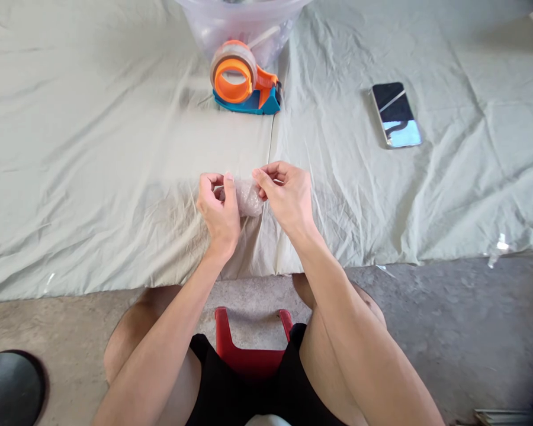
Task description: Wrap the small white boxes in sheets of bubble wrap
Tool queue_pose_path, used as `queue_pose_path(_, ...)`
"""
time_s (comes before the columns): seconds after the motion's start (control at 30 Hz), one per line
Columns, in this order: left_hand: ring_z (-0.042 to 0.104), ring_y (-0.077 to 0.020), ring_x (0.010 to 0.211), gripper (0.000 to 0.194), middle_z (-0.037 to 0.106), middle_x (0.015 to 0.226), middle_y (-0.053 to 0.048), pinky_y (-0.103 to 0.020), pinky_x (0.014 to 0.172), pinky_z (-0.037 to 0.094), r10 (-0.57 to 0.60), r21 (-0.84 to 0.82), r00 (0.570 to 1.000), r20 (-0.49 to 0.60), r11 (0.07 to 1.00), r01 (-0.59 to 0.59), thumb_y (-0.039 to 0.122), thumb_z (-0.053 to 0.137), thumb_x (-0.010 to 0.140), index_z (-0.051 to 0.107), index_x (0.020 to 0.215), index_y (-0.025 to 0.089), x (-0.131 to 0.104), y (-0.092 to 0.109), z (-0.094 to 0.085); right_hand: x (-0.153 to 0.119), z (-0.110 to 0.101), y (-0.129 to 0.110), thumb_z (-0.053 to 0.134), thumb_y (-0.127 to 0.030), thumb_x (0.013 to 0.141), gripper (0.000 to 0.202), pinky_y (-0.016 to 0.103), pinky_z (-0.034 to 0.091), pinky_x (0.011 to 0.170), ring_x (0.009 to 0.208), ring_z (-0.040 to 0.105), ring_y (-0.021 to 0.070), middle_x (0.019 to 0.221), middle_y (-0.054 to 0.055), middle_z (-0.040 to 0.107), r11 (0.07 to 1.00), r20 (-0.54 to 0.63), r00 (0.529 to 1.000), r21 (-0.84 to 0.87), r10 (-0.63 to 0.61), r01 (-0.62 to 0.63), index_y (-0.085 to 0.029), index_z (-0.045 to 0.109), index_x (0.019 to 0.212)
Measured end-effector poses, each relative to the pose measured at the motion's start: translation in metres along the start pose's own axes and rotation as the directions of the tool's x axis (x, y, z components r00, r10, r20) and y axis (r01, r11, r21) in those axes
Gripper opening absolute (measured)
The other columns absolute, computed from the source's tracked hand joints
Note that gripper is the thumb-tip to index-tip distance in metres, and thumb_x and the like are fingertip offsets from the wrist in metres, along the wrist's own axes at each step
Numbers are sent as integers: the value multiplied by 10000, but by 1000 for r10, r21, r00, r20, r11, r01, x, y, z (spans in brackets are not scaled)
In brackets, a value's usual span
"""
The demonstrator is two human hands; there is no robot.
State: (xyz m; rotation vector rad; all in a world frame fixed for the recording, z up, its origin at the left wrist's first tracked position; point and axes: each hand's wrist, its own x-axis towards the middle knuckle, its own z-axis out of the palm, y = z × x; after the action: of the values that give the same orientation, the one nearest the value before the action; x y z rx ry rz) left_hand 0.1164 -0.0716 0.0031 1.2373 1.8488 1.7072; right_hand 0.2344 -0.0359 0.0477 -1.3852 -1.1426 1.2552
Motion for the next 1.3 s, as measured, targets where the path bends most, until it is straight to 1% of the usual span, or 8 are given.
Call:
queue_pose_path(0.2, 613, -150, 749, 248, 648, 827, 37, -308, 748, 499, -5, 27, 999, -32, 1000, 6, 279, 695, 1129, 567, 917, 262, 0, 1, -2, -1, 2, 1, 804, -183, 1030, 289, 299, 482, 607, 598, 556, 116, 709, -29, 659, 997, 4, 999, -61, -49, 49, -233, 684, 771)
queue_pose_path(0.4, 634, -157, 726, 251, 659, 807, 38, -317, 743, 500, -11, 47, 999, -45, 999, 13, 366, 662, 1165, 566, 955, 268, 0, 2, -4, -3, 6, 7, 782, -318, 1086, 301, 338, 474, 680, 648, 537, 140, 753, -26, 640, 948, 41, 972, -213, -232, 235, -253, 638, 829)
queue_pose_path(0.53, 602, -145, 684, 306, 617, 778, 49, -309, 708, 485, 13, 62, 999, -34, 998, -11, 444, 654, 1176, 552, 946, 269, 0, 2, -5, -3, 7, 10, 729, -273, 1090, 272, 337, 482, 697, 649, 527, 142, 744, -32, 620, 934, 46, 966, -247, -255, 258, -259, 607, 848)
queue_pose_path(0.63, 611, -140, 706, 296, 627, 788, 46, -297, 713, 497, -14, 49, 1000, -12, 999, 14, 387, 688, 1159, 563, 921, 263, 1, 3, -5, 0, 6, 10, 769, -229, 1054, 276, 326, 490, 691, 647, 548, 137, 720, -38, 616, 953, 27, 978, -221, -208, 209, -252, 631, 816)
queue_pose_path(0.77, 640, -139, 748, 272, 670, 815, 38, -293, 740, 522, -117, 18, 993, 8, 993, 116, 239, 731, 1110, 585, 880, 251, 5, 6, -6, 3, 3, 7, 801, -176, 1024, 292, 298, 466, 621, 613, 533, 122, 656, -44, 592, 997, 16, 999, -61, -41, 41, -231, 694, 757)
queue_pose_path(0.97, 638, -138, 778, 290, 664, 826, 41, -312, 778, 519, -216, -6, 976, 37, 976, 216, 146, 754, 1082, 598, 857, 240, 6, 9, -7, 0, -4, -2, 743, -69, 1063, 360, 252, 522, 660, 619, 550, 86, 693, -34, 636, 975, 53, 981, 111, 186, -191, -196, 731, 726)
queue_pose_path(1.1, 598, -136, 763, 332, 622, 813, 53, -318, 773, 498, -218, 0, 974, 60, 976, 218, 88, 728, 1081, 553, 848, 248, 7, 10, -8, -2, -3, 1, 746, -58, 1058, 353, 245, 523, 659, 636, 568, 92, 696, -35, 631, 971, 48, 978, 116, 204, -209, -197, 733, 734)
queue_pose_path(1.3, 623, -137, 769, 310, 638, 833, 34, -319, 763, 511, -325, -32, 936, 133, 943, 332, 98, 726, 1091, 571, 863, 240, 12, 13, -11, -6, 0, 13, 773, -155, 1067, 276, 262, 508, 683, 678, 558, 105, 736, -34, 613, 953, 52, 969, 174, 241, -247, -208, 726, 800)
